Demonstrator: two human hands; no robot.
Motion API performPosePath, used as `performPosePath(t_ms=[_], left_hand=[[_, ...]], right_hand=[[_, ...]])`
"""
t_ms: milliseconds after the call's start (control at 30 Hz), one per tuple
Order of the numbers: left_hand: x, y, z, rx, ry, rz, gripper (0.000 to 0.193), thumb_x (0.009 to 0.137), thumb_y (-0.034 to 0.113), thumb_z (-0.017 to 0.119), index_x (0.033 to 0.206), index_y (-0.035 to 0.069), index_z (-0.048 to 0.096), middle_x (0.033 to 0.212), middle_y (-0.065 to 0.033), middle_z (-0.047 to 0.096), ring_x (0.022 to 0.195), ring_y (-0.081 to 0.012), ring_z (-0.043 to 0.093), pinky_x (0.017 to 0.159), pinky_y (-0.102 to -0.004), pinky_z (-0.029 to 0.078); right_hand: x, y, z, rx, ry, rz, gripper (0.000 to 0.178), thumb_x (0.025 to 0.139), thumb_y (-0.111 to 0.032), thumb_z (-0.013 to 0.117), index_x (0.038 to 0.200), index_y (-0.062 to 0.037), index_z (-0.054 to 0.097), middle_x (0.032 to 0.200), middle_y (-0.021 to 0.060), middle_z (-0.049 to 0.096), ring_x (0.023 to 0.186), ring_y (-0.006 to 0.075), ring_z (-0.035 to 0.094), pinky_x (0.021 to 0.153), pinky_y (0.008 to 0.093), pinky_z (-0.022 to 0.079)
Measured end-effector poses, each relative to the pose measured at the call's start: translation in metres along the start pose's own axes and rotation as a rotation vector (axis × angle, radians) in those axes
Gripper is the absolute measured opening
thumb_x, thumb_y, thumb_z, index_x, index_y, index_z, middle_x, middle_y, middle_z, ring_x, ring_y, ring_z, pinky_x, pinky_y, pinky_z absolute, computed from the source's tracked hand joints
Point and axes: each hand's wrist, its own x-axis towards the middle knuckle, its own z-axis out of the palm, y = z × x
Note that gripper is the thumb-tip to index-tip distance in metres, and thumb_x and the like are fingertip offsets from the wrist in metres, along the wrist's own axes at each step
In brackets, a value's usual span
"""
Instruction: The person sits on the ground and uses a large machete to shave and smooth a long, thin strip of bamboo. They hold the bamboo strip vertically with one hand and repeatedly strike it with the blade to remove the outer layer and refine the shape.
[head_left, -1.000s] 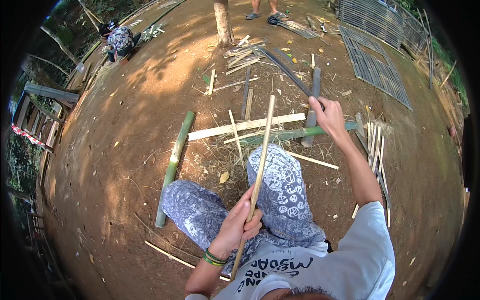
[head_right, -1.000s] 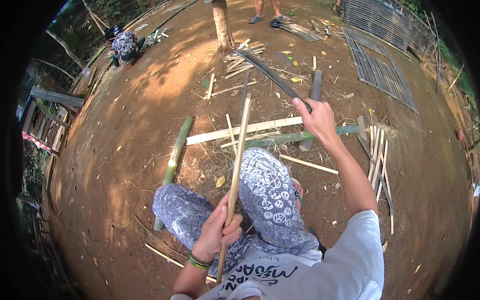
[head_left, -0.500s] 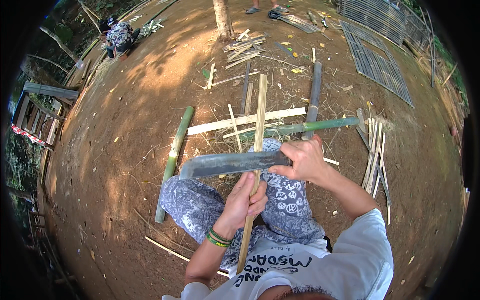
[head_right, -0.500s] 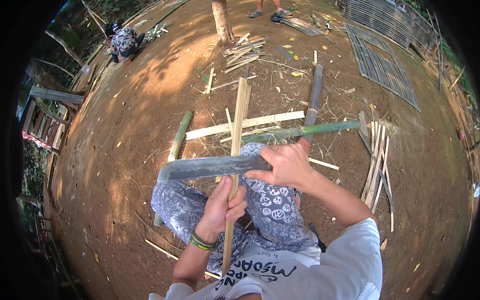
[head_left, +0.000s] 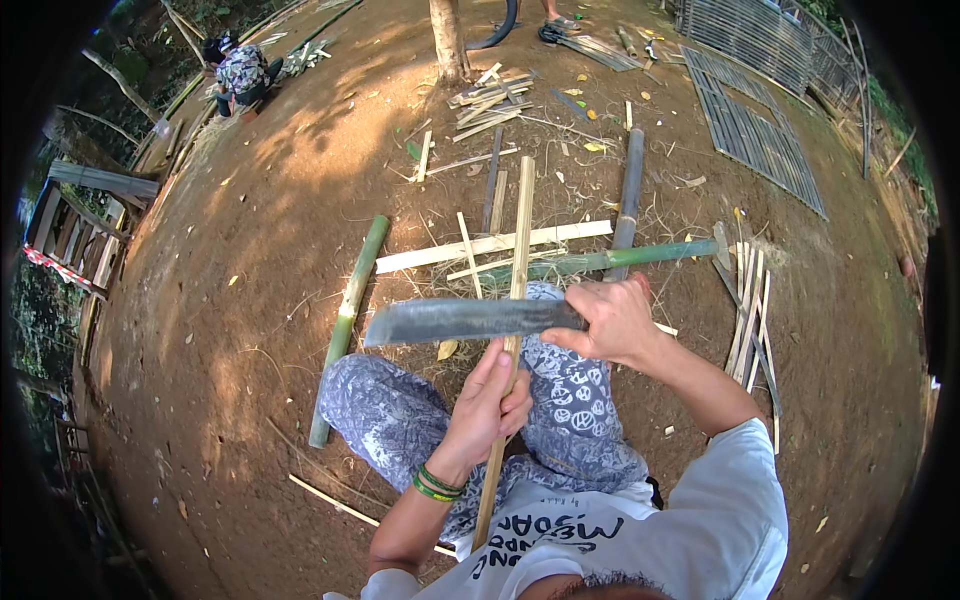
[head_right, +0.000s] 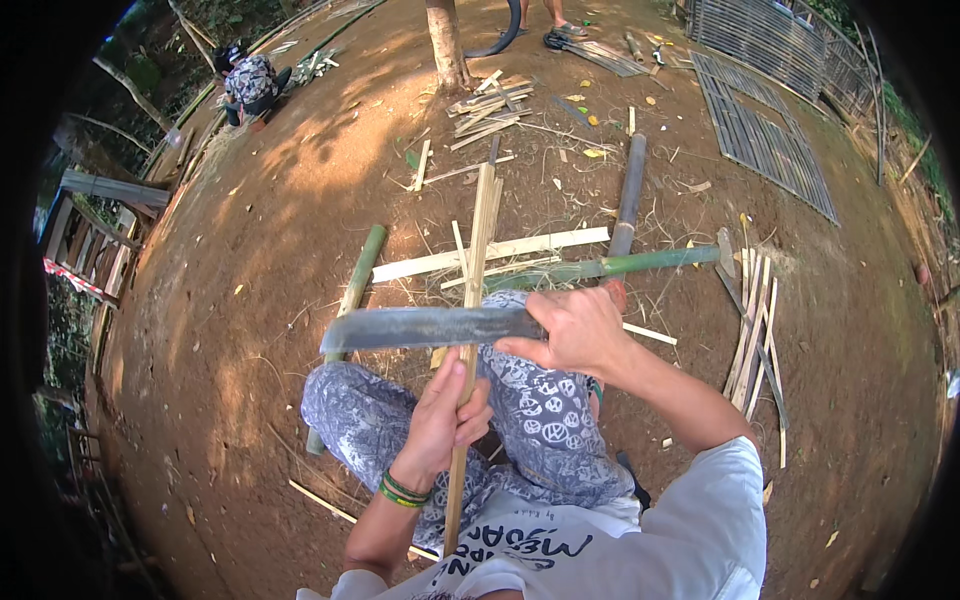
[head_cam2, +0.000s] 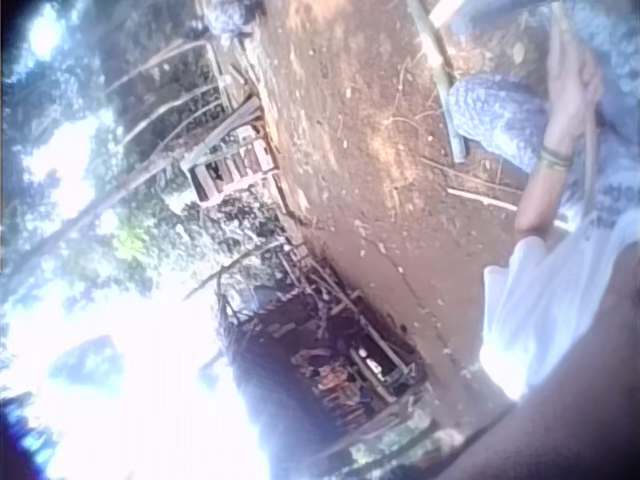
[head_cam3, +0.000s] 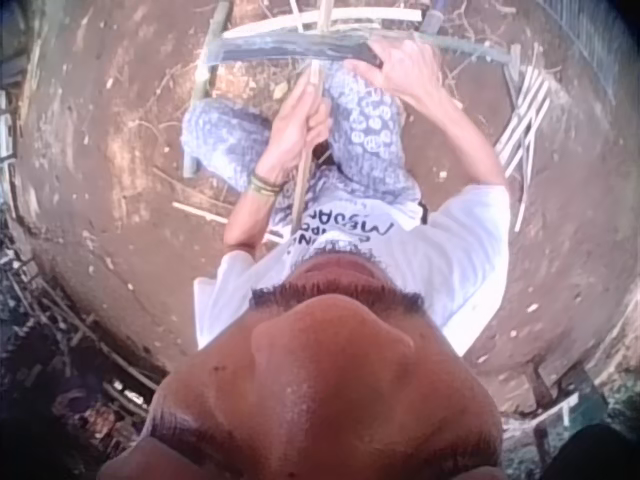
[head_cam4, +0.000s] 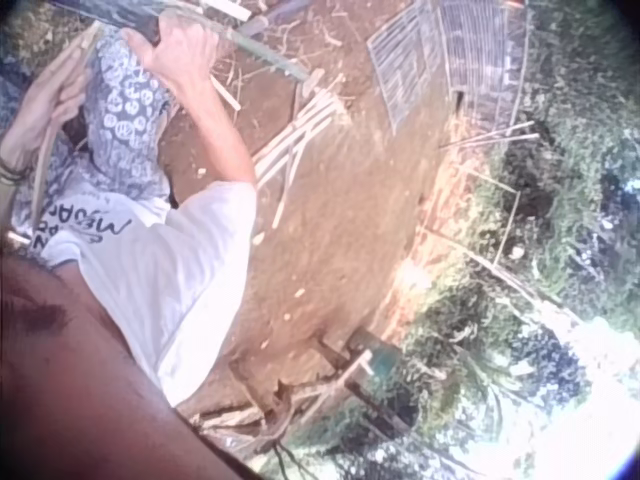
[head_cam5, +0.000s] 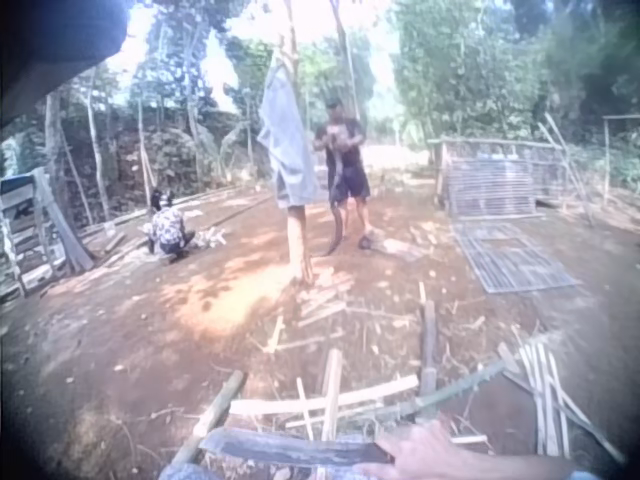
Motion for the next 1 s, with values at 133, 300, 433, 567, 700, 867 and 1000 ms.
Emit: performPosePath(t_ms=[133,300,433,567,700,867,1000], left_hand=[[-0.005,-0.004,0.001,0.011,-0.035,-0.005,0.049,0.111,0.031,0.031,0.159,0.027,0.020,0.067,0.0024,0.032,0.047,-0.0055,0.028,0.043,-0.0190,0.026],[-0.003,-0.006,-0.004,0.019,-0.022,0.009,0.051,0.111,0.030,0.031,0.160,0.026,0.017,0.067,0.0029,0.032,0.048,-0.0056,0.028,0.044,-0.0188,0.026],[-0.009,-0.009,-0.001,0.050,-0.029,-0.007,0.052,0.111,0.029,0.031,0.160,0.025,0.015,0.067,0.0035,0.031,0.049,-0.0052,0.028,0.044,-0.0184,0.026],[-0.007,-0.009,-0.003,0.054,-0.014,0.013,0.053,0.111,0.028,0.031,0.161,0.026,0.013,0.068,0.0038,0.031,0.050,-0.0049,0.027,0.045,-0.0184,0.026],[-0.013,-0.012,-0.005,0.043,-0.027,0.019,0.054,0.111,0.027,0.031,0.161,0.027,0.011,0.068,0.0040,0.030,0.050,-0.0048,0.028,0.046,-0.0190,0.027],[-0.014,-0.011,-0.005,0.030,-0.018,0.007,0.054,0.111,0.026,0.032,0.161,0.027,0.011,0.068,0.0040,0.030,0.050,-0.0054,0.029,0.046,-0.0195,0.027],[-0.020,-0.014,-0.005,0.025,-0.007,-0.001,0.054,0.111,0.027,0.032,0.161,0.027,0.011,0.068,0.0039,0.030,0.050,-0.0053,0.028,0.046,-0.0190,0.026]], right_hand=[[0.004,0.028,0.001,-0.047,-0.060,0.079,0.062,0.078,-0.066,0.070,0.067,-0.0061,0.060,0.053,0.0109,0.060,0.048,0.0307,0.062,0.045,0.0452,0.047],[0.001,0.009,-0.002,-0.021,-0.062,-0.006,0.063,0.082,-0.067,0.066,0.067,-0.0068,0.059,0.056,0.0121,0.062,0.047,0.0293,0.063,0.045,0.0441,0.048],[0.003,0.028,-0.001,-0.078,-0.051,0.009,0.065,0.081,-0.069,0.066,0.068,-0.0065,0.060,0.057,0.0114,0.063,0.047,0.0293,0.063,0.044,0.0430,0.048],[0.006,0.024,-0.001,-0.104,-0.078,0.069,0.063,0.080,-0.067,0.068,0.065,-0.0070,0.058,0.055,0.0105,0.061,0.047,0.0285,0.062,0.046,0.0438,0.046],[0.003,0.025,0.000,-0.089,-0.063,0.057,0.065,0.081,-0.068,0.066,0.064,-0.0065,0.059,0.051,0.0111,0.059,0.046,0.0292,0.062,0.045,0.0427,0.048],[0.009,0.036,0.005,-0.086,-0.007,0.124,0.065,0.082,-0.069,0.066,0.064,-0.0062,0.060,0.051,0.0117,0.059,0.045,0.0305,0.062,0.044,0.0426,0.048],[0.008,0.030,-0.003,-0.113,-0.084,-0.061,0.066,0.082,-0.069,0.064,0.066,-0.0047,0.061,0.057,0.0126,0.062,0.048,0.0315,0.062,0.045,0.0433,0.048]])
